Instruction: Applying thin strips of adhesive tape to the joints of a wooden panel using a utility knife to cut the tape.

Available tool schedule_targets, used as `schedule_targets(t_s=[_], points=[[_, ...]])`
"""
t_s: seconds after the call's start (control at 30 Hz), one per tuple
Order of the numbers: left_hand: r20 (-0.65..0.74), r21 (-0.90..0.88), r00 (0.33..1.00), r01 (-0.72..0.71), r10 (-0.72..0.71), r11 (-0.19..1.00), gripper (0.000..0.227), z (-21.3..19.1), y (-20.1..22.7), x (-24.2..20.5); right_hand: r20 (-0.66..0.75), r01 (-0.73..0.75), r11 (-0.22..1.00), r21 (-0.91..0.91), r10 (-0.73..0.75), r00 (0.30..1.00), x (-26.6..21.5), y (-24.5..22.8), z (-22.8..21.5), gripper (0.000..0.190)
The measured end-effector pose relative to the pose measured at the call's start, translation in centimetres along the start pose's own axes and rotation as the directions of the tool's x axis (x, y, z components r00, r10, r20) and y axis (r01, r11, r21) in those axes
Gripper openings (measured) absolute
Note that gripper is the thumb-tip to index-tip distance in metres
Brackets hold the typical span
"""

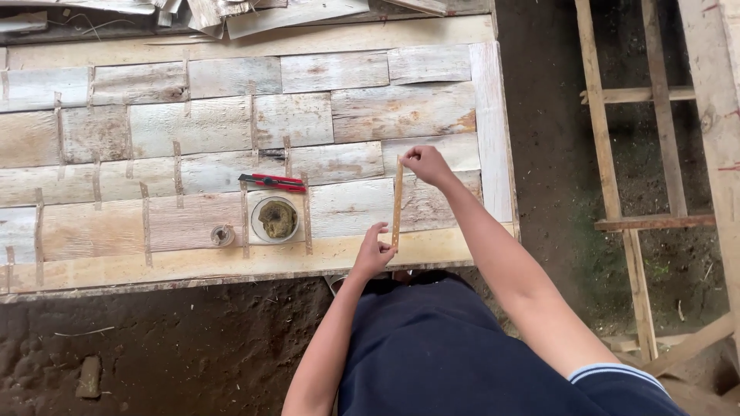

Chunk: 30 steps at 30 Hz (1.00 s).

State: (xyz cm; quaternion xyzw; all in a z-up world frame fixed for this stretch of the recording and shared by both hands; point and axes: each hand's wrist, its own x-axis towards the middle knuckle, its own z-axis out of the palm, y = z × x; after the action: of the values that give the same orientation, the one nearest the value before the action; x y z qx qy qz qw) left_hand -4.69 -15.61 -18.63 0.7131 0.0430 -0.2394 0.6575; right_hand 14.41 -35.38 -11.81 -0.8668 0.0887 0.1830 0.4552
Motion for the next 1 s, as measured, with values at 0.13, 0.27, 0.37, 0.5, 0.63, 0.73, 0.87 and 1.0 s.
schedule_targets(t_s=[0.13,0.27,0.37,0.5,0.63,0.73,0.87,1.0], points=[[-0.044,0.056,0.998,0.055,-0.053,0.997,0.067,1.1,-2.4,0.8,0.059,-0.038,0.999,-0.039,0.04,0.997,2.9,3.3,1.9,0.022],[-0.124,0.068,0.988,0.099,-0.09,0.993,0.043,2.2,-3.9,1.4,0.12,-0.084,0.986,-0.144,0.102,0.987,5.8,6.1,3.5,0.023],[-0.161,0.036,0.98,0.123,-0.116,0.992,0.038,2.6,-5.3,2.3,0.142,-0.083,0.979,-0.186,0.11,0.984,6.8,5.8,3.9,0.023],[-0.197,0.071,0.968,0.174,-0.157,0.982,0.032,2.8,-5.5,2.8,0.175,-0.068,0.97,-0.234,0.111,0.978,7.7,5.7,4.7,0.023],[-0.218,0.062,0.965,0.165,-0.148,0.984,0.028,3.0,-4.7,2.4,0.198,-0.034,0.973,-0.228,0.081,0.977,8.6,5.7,4.9,0.021],[-0.223,0.07,0.966,0.147,-0.129,0.987,0.027,3.0,-5.1,2.6,0.186,-0.032,0.976,-0.215,0.073,0.98,8.5,5.6,4.6,0.02],[-0.238,0.09,0.966,0.128,-0.103,0.988,0.026,3.0,-5.3,2.6,0.171,-0.014,0.979,-0.201,0.05,0.984,8.1,5.4,4.3,0.016],[-0.228,0.081,0.966,0.141,-0.119,0.987,0.025,2.8,-4.7,2.6,0.153,-0.002,0.986,-0.165,0.028,0.988,7.8,5.6,4.2,0.014]])
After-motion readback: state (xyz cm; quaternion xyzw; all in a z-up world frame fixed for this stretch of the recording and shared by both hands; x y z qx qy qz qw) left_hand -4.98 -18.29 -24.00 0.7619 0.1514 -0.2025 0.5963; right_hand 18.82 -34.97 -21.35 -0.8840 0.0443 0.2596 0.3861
